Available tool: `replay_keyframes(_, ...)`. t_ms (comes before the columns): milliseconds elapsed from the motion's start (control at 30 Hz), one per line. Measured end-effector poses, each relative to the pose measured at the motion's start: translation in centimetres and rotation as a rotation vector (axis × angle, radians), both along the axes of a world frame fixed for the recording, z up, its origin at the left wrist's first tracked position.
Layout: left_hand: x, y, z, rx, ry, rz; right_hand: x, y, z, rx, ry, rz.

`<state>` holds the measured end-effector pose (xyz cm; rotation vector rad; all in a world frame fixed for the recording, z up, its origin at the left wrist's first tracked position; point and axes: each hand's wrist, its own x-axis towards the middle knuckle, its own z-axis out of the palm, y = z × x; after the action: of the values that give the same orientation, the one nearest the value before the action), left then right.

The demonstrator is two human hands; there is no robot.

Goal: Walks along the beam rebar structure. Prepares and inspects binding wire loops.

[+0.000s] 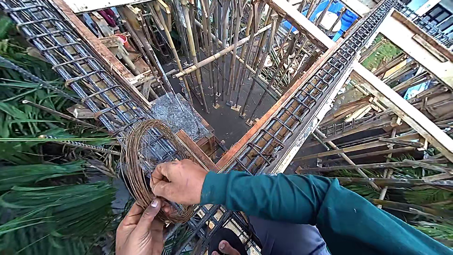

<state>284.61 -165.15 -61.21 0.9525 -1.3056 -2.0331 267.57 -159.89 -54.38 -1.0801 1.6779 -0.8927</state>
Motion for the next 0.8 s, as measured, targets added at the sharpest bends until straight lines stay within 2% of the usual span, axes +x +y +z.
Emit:
replay_keyframes(367,0.03,-0.02,0.00,-0.015,-0.003,0.009,0.23,0.13,0.49,0.045,0.077,0.047)
replay_keyframes(600,0.01,0.38,0.08,-0.080,-0.029,-0.045,0.26,-0.03,0.19,-0.037,-0.023,-0.028)
replay_keyframes(800,0.14,0.13,-0.37,-0.120,-0.031,0.015,0.04,-0.36,-0.07,-0.048,-0.044,-0.014)
